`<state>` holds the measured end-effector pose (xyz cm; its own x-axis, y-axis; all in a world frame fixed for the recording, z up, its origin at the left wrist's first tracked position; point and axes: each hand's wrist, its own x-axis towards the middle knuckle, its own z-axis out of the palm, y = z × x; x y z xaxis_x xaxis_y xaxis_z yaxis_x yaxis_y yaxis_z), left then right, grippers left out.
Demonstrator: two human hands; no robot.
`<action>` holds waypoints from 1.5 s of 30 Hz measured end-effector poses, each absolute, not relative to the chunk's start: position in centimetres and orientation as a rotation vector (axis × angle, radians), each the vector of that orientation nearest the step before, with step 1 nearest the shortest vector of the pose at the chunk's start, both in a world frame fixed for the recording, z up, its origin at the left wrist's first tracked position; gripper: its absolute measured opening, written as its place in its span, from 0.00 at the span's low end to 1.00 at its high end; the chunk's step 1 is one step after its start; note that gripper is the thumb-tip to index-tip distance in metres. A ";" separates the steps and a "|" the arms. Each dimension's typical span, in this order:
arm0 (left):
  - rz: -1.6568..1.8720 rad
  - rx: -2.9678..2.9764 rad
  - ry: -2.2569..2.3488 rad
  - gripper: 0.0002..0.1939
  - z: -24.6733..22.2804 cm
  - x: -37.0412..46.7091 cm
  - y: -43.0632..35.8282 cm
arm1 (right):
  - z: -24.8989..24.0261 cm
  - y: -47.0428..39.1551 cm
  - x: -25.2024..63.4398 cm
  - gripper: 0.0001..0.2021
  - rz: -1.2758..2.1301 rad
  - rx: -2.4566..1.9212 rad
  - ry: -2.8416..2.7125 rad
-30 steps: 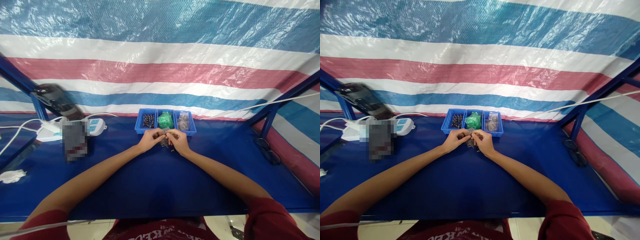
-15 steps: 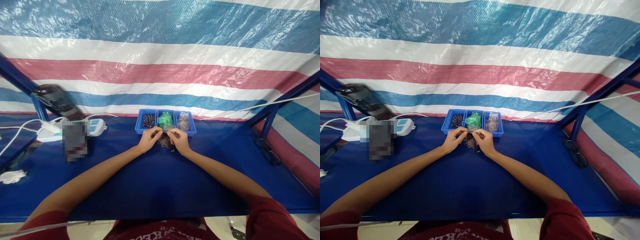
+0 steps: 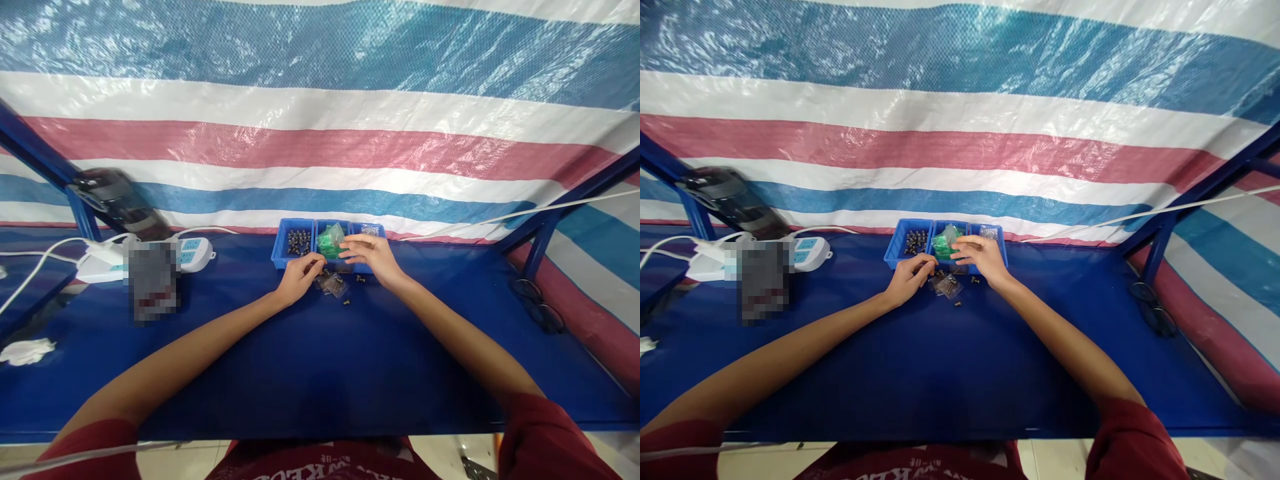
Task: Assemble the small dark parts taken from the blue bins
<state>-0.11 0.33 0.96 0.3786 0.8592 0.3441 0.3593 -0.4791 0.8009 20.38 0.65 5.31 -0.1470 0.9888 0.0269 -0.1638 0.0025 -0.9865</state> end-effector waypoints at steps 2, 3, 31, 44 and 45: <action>1.022 2.014 1.046 0.14 0.9 -0.1 0.4 | 5.6 0.7 20.7 0.15 1.393 -1.001 -1.242; 1.019 2.014 1.046 0.14 0.9 -0.1 0.4 | 5.7 0.8 20.7 0.15 1.399 -1.002 -1.262; 1.009 2.052 1.051 0.16 0.9 -0.2 0.4 | 3.7 0.9 20.4 0.11 0.805 -1.245 -1.641; 1.006 2.064 1.048 0.16 0.7 -0.3 0.5 | 7.9 1.4 24.7 0.08 0.077 -1.529 -1.881; 1.003 2.066 1.051 0.16 0.7 -0.3 0.5 | 8.1 0.9 24.4 0.08 0.131 -1.546 -1.975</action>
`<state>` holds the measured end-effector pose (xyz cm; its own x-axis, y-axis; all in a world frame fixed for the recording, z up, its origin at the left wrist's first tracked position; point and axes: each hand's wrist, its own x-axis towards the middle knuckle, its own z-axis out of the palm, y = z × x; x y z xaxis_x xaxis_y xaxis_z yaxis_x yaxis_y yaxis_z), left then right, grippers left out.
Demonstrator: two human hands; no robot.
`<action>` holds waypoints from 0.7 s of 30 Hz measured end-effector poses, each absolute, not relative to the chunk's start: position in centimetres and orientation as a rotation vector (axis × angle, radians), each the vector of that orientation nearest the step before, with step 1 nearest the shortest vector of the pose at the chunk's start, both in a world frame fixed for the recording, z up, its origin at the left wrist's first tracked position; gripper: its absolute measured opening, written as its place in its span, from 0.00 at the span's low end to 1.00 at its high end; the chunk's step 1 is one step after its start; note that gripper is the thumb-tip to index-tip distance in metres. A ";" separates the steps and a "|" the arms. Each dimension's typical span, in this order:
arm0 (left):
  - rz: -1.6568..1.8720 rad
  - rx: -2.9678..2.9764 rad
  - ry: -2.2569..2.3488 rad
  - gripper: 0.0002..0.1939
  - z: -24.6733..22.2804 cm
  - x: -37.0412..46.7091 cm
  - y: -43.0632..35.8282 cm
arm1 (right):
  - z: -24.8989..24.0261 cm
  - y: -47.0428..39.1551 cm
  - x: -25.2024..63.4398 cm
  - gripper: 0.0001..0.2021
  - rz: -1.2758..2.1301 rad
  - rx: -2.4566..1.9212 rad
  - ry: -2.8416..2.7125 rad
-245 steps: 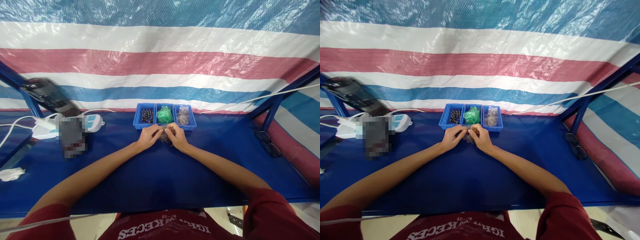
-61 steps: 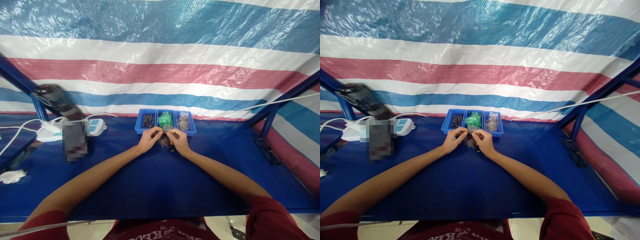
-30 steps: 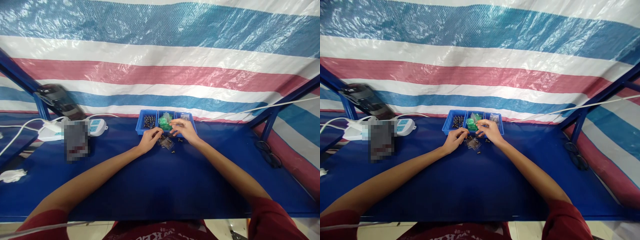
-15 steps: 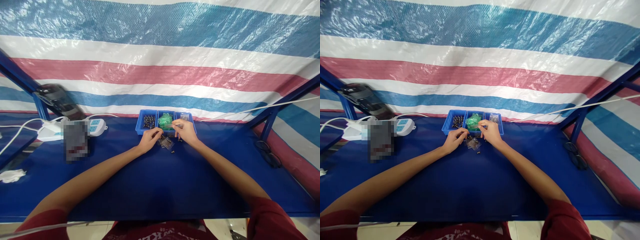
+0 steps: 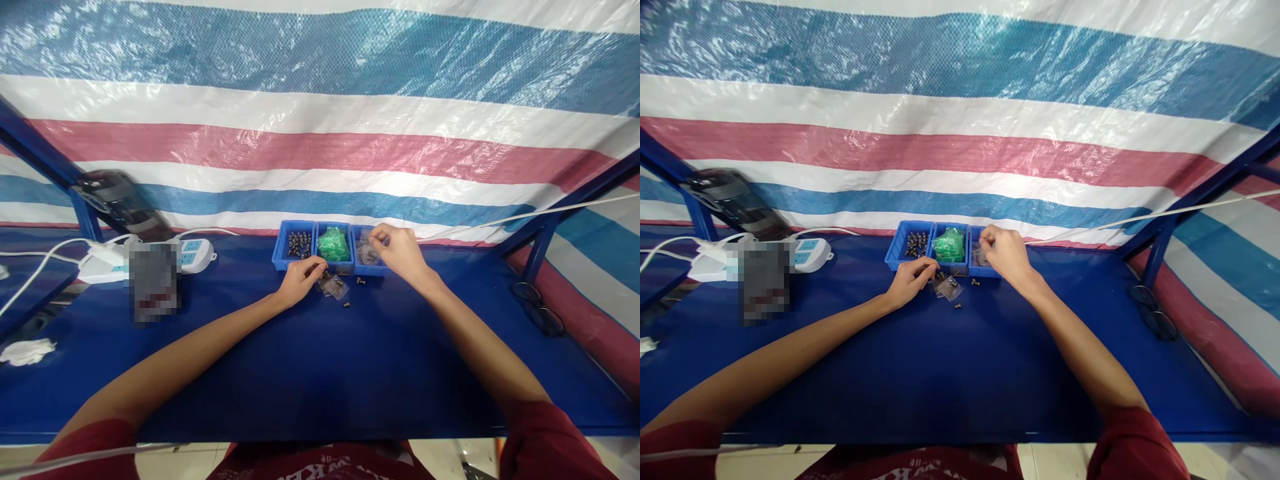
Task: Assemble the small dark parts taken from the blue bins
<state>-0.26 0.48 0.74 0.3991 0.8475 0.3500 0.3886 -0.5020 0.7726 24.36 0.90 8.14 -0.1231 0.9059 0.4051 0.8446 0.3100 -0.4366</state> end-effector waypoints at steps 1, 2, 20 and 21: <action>1.000 2.069 1.055 0.16 0.8 -0.3 0.5 | 8.2 0.4 24.0 0.07 0.197 -1.566 -2.087; 0.997 2.071 1.059 0.16 0.8 -0.3 0.5 | 8.2 -0.1 23.6 0.07 0.243 -1.585 -2.217; 0.989 2.089 1.047 0.16 0.9 -0.2 0.4 | 4.5 -2.3 19.6 0.11 0.013 -1.817 -2.855; 0.989 2.091 1.044 0.16 1.0 -0.2 0.4 | 4.4 -2.3 19.3 0.11 0.010 -1.798 -2.857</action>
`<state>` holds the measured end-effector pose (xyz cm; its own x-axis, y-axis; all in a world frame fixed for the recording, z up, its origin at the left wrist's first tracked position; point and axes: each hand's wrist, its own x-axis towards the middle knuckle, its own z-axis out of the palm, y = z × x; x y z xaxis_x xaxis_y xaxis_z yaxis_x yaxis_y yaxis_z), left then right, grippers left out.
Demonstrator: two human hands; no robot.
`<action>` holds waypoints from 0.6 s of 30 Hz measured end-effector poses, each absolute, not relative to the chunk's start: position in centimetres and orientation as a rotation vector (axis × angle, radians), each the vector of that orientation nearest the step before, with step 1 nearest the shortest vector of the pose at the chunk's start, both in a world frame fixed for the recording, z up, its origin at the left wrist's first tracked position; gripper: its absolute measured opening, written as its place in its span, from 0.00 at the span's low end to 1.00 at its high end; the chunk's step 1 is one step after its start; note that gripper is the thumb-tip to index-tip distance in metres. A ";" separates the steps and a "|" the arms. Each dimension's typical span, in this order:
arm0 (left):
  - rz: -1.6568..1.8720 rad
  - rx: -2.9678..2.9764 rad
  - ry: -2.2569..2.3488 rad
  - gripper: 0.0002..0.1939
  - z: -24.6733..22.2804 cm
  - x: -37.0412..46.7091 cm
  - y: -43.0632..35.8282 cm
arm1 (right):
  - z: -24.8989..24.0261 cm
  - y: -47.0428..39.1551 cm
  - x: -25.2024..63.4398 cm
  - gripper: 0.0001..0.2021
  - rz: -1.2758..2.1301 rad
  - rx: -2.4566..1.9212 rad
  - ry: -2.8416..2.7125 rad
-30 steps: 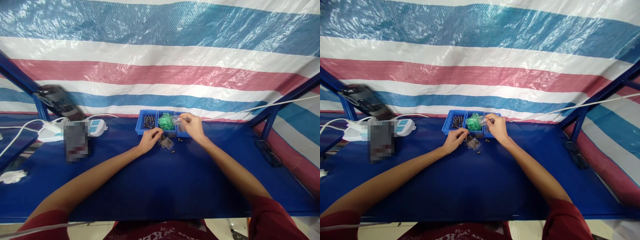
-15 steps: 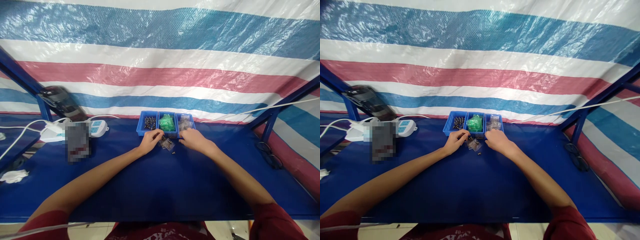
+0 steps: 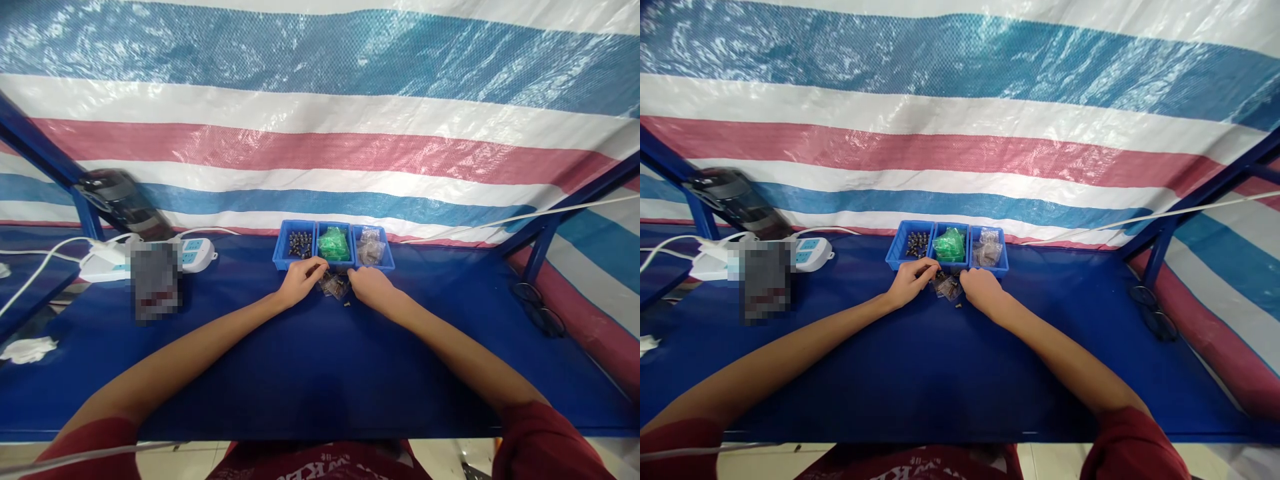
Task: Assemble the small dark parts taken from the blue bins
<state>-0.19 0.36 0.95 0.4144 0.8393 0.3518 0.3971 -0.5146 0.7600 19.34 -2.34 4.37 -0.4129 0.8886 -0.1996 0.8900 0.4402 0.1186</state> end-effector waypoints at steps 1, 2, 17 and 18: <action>0.988 2.093 1.043 0.16 1.0 -0.2 0.4 | 4.3 -2.4 19.1 0.11 -0.008 1.539 2.475; 0.989 2.095 1.042 0.16 1.0 -0.2 0.4 | 4.2 -2.4 19.0 0.11 -0.009 1.529 2.489; 1.047 2.053 1.066 0.15 1.2 -0.2 0.1 | 1.7 -3.5 17.7 0.09 -0.664 2.101 3.332; 1.053 2.049 1.068 0.15 1.2 -0.2 0.2 | 1.3 -3.6 17.6 0.09 -0.785 2.151 3.358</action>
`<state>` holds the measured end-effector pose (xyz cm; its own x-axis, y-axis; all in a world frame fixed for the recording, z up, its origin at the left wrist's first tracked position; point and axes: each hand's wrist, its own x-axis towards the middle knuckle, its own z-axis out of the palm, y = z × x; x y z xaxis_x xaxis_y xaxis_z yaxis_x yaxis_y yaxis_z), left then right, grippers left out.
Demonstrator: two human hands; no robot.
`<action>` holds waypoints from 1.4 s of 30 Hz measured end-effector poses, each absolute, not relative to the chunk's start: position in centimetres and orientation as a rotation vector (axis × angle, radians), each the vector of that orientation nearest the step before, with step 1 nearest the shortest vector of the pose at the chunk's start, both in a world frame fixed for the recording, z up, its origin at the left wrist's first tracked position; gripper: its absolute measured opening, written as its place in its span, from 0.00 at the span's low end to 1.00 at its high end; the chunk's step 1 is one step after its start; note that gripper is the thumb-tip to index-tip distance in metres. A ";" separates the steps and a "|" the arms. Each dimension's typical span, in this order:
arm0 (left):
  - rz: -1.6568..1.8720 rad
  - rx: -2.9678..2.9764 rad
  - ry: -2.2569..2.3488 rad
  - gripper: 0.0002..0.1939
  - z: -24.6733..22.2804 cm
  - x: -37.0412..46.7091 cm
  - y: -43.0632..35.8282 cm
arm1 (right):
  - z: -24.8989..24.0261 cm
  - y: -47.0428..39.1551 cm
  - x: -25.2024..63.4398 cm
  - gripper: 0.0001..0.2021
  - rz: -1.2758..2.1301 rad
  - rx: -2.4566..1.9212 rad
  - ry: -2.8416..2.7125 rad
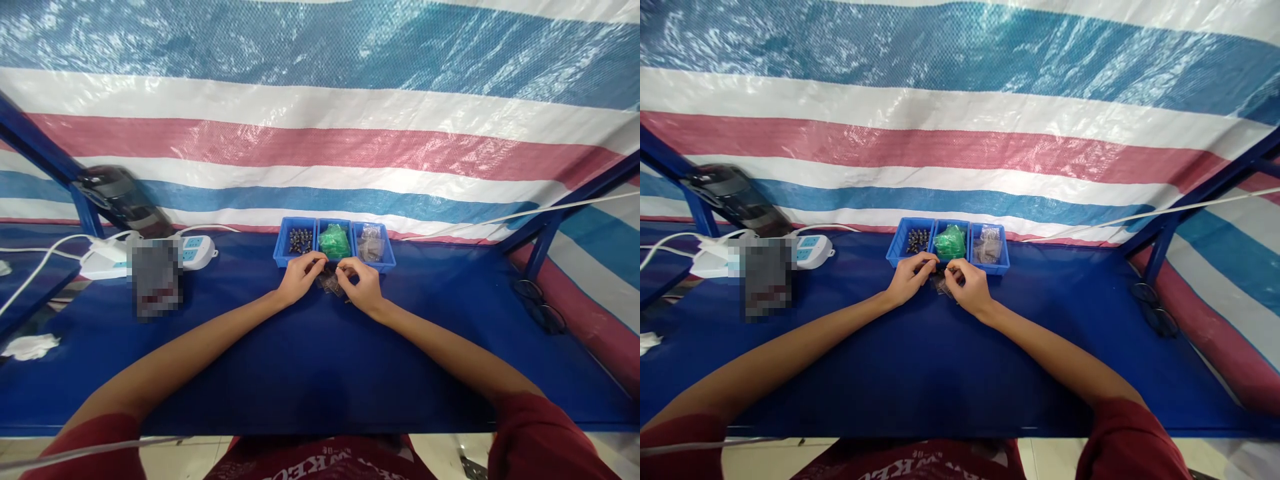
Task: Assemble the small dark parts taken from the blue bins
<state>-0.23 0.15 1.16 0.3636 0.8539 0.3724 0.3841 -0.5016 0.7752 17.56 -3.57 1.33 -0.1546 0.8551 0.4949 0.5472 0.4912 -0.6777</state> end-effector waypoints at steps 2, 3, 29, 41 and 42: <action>1.061 2.043 1.068 0.15 1.1 -0.2 0.2 | 0.7 -3.7 17.5 0.08 0.503 -1.150 -1.737; 1.064 2.040 1.067 0.15 1.1 -0.2 0.2 | 0.6 -3.7 17.5 0.08 0.527 -1.145 -1.712; 1.082 2.095 1.037 0.13 1.0 0.0 0.3 | -0.3 -2.6 17.8 0.13 0.551 -0.957 -1.732; 1.094 2.142 1.021 0.12 0.6 0.0 0.4 | -0.5 -2.5 17.8 0.11 0.530 -0.941 -1.759; 1.097 2.148 1.017 0.12 0.6 0.0 0.4 | -0.5 -2.5 17.8 0.11 0.503 -0.946 -1.769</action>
